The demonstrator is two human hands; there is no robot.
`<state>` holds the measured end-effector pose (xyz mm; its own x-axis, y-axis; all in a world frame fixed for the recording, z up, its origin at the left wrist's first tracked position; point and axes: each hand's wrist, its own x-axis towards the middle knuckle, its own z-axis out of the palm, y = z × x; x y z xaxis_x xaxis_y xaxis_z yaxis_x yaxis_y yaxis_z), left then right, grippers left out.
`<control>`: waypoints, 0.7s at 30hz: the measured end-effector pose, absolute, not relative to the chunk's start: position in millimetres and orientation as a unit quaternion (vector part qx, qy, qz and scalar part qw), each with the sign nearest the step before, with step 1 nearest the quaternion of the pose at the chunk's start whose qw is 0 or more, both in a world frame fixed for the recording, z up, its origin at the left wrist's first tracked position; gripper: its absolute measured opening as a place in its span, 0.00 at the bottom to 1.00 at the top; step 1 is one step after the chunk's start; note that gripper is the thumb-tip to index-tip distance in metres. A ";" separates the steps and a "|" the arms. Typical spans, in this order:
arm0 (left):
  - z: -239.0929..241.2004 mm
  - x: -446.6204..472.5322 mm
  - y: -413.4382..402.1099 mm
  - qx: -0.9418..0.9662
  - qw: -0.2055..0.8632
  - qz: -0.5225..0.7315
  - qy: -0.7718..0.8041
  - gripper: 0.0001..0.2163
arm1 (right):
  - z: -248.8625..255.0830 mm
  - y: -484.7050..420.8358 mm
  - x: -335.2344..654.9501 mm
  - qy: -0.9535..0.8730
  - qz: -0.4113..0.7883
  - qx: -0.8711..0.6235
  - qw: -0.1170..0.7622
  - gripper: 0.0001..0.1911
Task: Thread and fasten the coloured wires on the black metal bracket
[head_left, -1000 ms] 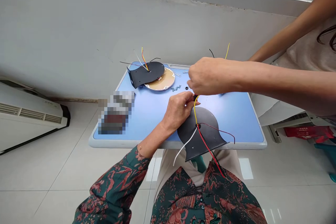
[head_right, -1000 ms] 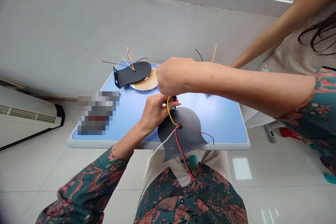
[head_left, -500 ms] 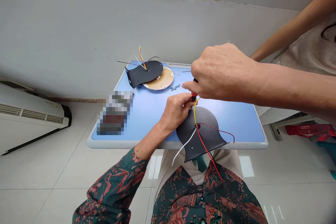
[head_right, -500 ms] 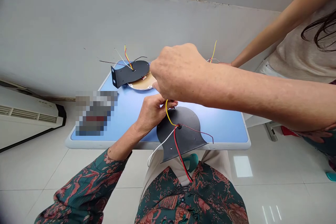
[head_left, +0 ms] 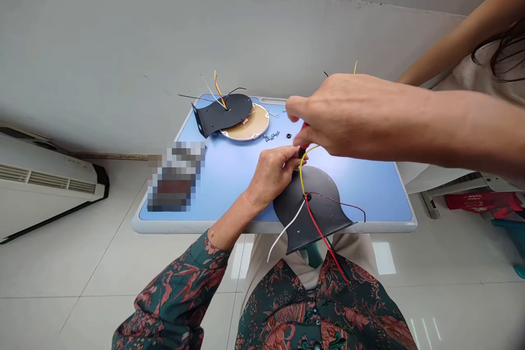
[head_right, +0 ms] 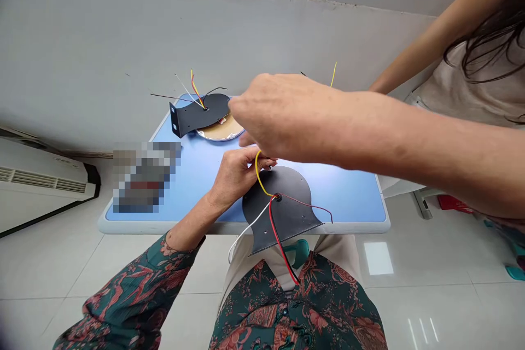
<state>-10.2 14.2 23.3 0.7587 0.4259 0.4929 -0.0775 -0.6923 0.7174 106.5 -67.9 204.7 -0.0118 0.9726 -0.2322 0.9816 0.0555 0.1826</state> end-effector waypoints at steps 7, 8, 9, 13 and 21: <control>21.3 -13.3 13.7 0.855 0.376 0.345 0.097 0.10 | 205.9 -64.2 90.8 0.717 0.032 0.663 0.211 0.07; 19.9 -13.5 13.1 0.854 0.367 0.354 0.099 0.10 | 205.6 -62.5 87.0 0.710 0.029 0.674 0.202 0.09; 18.3 -13.6 12.5 0.856 0.356 0.362 0.103 0.10 | 205.6 -60.9 83.4 0.700 0.025 0.686 0.196 0.11; 14.5 -13.0 11.1 0.863 0.302 0.389 0.111 0.10 | 207.3 -59.2 74.9 0.661 0.022 0.725 0.192 0.15; 22.6 -11.9 13.9 0.878 0.309 0.346 0.122 0.07 | 203.3 -78.4 105.0 0.761 0.009 0.637 0.123 0.11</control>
<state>-11.9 13.9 22.6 0.7314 0.4276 0.5313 0.0005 -0.7794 0.6265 105.0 -78.4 203.3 -0.1574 0.9718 -0.1758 0.9674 0.1875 0.1704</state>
